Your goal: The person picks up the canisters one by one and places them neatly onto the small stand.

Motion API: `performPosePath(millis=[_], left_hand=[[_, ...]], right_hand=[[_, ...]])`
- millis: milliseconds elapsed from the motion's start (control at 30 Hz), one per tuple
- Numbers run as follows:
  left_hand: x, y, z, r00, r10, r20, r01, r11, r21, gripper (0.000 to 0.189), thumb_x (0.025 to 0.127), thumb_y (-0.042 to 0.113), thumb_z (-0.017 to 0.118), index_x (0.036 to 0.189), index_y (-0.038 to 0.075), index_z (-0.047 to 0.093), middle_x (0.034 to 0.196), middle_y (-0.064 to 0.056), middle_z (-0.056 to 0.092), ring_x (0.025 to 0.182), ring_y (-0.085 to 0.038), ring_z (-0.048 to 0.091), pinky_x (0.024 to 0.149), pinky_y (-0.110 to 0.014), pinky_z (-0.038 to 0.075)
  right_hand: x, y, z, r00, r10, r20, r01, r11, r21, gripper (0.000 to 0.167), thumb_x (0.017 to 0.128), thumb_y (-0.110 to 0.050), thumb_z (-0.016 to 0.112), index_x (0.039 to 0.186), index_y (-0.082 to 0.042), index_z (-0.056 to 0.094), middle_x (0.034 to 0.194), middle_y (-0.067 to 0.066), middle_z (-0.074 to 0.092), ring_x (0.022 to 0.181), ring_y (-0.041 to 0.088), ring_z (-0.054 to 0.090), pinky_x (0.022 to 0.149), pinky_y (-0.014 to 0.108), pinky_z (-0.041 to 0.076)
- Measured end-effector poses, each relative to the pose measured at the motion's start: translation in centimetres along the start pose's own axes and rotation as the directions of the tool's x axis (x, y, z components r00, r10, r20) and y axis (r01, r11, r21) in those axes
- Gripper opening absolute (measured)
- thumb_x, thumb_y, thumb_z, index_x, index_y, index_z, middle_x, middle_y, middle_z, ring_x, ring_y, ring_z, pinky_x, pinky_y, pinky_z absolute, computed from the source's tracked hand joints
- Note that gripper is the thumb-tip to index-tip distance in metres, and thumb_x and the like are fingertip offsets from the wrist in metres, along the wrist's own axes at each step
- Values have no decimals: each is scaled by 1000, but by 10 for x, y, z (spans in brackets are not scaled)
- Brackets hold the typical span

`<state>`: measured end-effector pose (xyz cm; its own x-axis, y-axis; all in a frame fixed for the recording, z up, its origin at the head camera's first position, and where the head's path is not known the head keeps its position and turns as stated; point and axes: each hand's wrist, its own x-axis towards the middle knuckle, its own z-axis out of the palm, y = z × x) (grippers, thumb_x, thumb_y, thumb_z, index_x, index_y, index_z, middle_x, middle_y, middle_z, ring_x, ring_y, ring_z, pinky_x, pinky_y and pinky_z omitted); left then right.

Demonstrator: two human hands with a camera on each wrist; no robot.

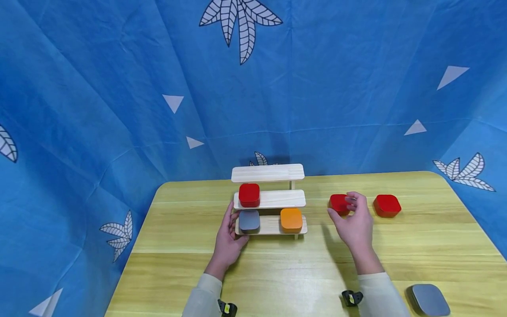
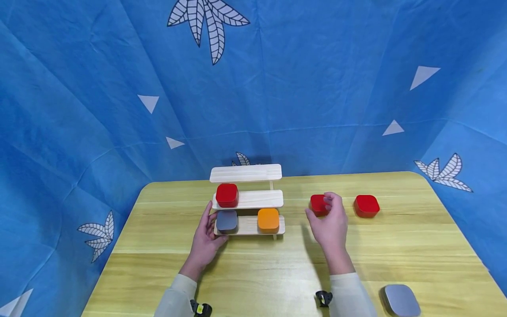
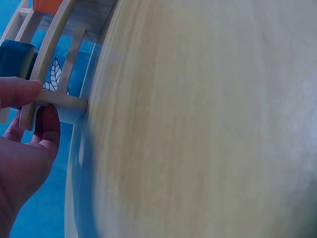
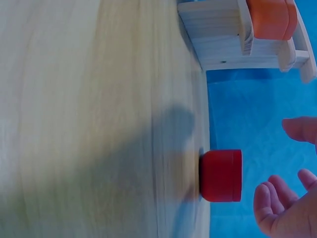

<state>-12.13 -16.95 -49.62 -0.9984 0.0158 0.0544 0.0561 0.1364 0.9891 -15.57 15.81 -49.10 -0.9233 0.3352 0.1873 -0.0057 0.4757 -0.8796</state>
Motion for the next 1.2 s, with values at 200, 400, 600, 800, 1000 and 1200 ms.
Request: performPosePath(millis=[200, 400, 600, 800, 1000, 1200], left_hand=[[5, -18, -1, 1000, 6, -9, -6, 1000, 14, 108, 78, -28, 61, 162, 24, 17, 147, -13, 44, 128, -33, 45, 99, -34, 45], [8, -31, -1, 1000, 24, -13, -24, 1000, 11, 111, 78, -27, 62, 161, 32, 18, 148, -8, 44, 131, -28, 44, 99, -32, 45], [9, -31, -1, 999, 32, -16, -32, 999, 28, 112, 78, -26, 63, 159, 39, 20, 147, -5, 46, 131, -26, 45, 100, -33, 45], [9, -31, -2, 999, 33, -15, -32, 999, 38, 112, 79, -26, 64, 159, 39, 20, 146, -5, 46, 130, -27, 45, 100, -32, 45], [9, -31, -2, 1000, 13, -13, -12, 1000, 27, 111, 79, -26, 63, 160, 36, 19, 147, -6, 45, 131, -27, 45, 101, -32, 44], [4, -13, -1, 1000, -1, -3, 1, 1000, 20, 107, 78, -27, 62, 162, 21, 16, 148, -14, 43, 131, -33, 44, 101, -35, 44]], right_hand=[[3, 2, 1, 1000, 6, -11, -6, 1000, -3, 68, 79, -6, 82, 136, 0, 45, 129, 21, 55, 114, 41, 54, 91, 53, 48], [5, 5, 1, 1000, 10, -22, -10, 1000, -26, 68, 78, -7, 82, 135, 0, 46, 131, 20, 54, 114, 41, 53, 91, 52, 45], [6, 9, 3, 999, 17, -28, -18, 998, -55, 69, 77, -8, 83, 135, 1, 45, 132, 22, 50, 114, 44, 51, 93, 56, 40], [8, 12, 5, 999, 37, -25, -39, 996, -75, 70, 77, -9, 83, 136, -1, 45, 132, 23, 47, 115, 43, 49, 90, 55, 42], [8, 16, 6, 998, 51, -25, -54, 994, -95, 71, 77, -10, 83, 136, -1, 45, 131, 23, 47, 114, 43, 48, 88, 56, 42], [8, 17, 7, 998, 50, -28, -52, 993, -108, 71, 77, -11, 84, 135, -1, 45, 129, 24, 47, 113, 43, 47, 85, 55, 42]])
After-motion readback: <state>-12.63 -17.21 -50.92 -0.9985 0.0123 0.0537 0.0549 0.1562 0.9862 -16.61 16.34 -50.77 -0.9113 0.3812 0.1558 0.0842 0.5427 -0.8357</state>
